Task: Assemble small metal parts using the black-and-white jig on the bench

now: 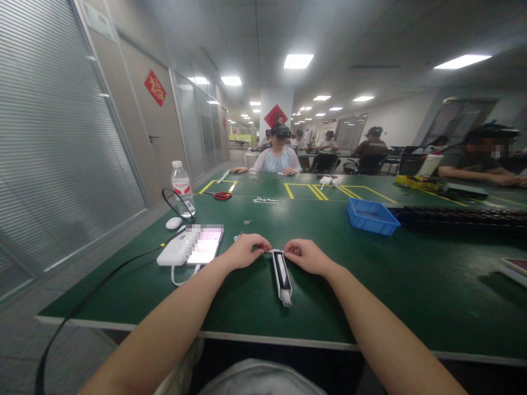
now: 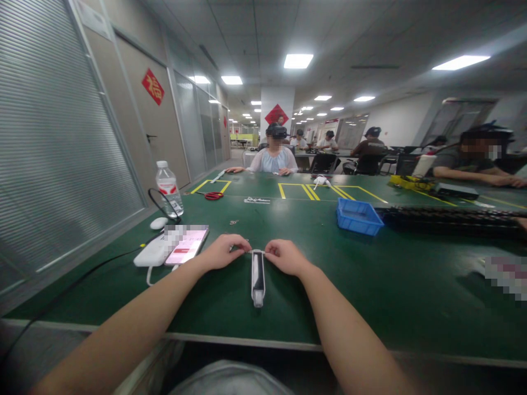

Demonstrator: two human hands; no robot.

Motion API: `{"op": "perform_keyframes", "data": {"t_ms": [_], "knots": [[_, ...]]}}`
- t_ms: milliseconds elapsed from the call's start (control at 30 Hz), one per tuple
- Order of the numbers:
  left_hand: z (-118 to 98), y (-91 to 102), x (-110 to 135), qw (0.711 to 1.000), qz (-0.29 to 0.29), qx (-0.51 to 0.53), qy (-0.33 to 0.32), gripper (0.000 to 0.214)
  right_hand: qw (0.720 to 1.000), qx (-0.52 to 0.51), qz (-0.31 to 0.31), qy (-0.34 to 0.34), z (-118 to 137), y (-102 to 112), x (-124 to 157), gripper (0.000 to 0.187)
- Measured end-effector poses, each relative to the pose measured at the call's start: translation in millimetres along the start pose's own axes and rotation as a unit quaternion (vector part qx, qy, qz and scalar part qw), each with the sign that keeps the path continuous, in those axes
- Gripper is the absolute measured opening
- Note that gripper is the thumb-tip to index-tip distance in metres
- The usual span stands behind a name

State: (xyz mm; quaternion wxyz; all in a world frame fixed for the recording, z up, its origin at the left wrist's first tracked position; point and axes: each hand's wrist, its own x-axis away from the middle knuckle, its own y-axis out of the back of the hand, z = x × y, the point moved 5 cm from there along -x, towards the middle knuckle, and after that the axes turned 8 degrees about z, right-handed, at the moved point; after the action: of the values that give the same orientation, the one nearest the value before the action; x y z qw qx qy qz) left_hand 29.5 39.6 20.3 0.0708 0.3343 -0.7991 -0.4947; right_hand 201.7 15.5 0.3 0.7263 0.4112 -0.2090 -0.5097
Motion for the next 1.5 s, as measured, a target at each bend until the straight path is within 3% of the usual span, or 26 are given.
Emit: {"op": "perform_keyframes", "data": {"t_ms": [567, 1100, 1500], "knots": [[-4, 0.8, 0, 1.000, -0.006, -0.020, 0.002, 0.022, 1.000, 0.001, 0.002, -0.007, 0, 0, 0, 0.015], [6, -3.1, -2, 0.998, -0.033, -0.060, 0.001, 0.018, 1.000, 0.001, -0.003, -0.005, -1, 0, 0, 0.013], [0, -2.0, 1, 0.999, -0.023, -0.024, -0.001, 0.014, 1.000, -0.006, -0.004, -0.001, -2, -1, 0, 0.013]]}}
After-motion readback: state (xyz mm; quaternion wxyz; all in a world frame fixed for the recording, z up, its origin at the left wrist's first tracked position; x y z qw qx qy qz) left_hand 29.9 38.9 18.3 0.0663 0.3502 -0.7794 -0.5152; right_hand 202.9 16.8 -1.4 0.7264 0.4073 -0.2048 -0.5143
